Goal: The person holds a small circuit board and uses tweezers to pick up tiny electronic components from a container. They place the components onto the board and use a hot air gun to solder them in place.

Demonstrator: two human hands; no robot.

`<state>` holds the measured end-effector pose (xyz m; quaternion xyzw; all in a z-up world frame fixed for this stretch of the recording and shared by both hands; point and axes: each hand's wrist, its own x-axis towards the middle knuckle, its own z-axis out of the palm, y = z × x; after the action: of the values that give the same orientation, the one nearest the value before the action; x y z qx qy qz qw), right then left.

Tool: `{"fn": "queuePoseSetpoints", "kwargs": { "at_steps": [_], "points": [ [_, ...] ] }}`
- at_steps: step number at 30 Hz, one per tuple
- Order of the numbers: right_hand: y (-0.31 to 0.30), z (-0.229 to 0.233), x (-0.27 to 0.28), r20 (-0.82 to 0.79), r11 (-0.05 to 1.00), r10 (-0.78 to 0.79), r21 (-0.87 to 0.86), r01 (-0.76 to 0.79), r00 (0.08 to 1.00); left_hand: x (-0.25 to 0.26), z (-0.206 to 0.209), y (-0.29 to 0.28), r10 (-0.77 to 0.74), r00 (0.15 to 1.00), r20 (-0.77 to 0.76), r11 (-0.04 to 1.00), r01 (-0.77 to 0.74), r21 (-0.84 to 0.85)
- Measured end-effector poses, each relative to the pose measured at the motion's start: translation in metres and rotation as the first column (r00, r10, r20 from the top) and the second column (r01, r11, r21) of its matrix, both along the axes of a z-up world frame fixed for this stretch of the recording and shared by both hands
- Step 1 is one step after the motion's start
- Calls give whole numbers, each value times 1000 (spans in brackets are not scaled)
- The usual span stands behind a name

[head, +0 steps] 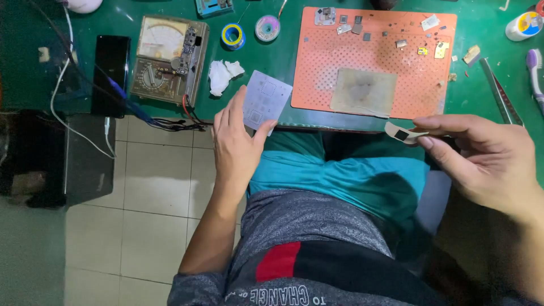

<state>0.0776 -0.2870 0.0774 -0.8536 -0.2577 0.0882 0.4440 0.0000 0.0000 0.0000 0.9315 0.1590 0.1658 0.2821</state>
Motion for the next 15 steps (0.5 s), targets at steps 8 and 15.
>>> {"fn": "queuePoseSetpoints", "kwargs": {
  "at_steps": [8,15],
  "points": [
    [5,3,-4,-66,999,-4,45,7,998,4,7,4,-1,987,-158,989,24,143],
    [4,3,-4,-84,998,12,66,-6,996,7,14,9,-5,994,-109,1000,5,2]
  ]
}}
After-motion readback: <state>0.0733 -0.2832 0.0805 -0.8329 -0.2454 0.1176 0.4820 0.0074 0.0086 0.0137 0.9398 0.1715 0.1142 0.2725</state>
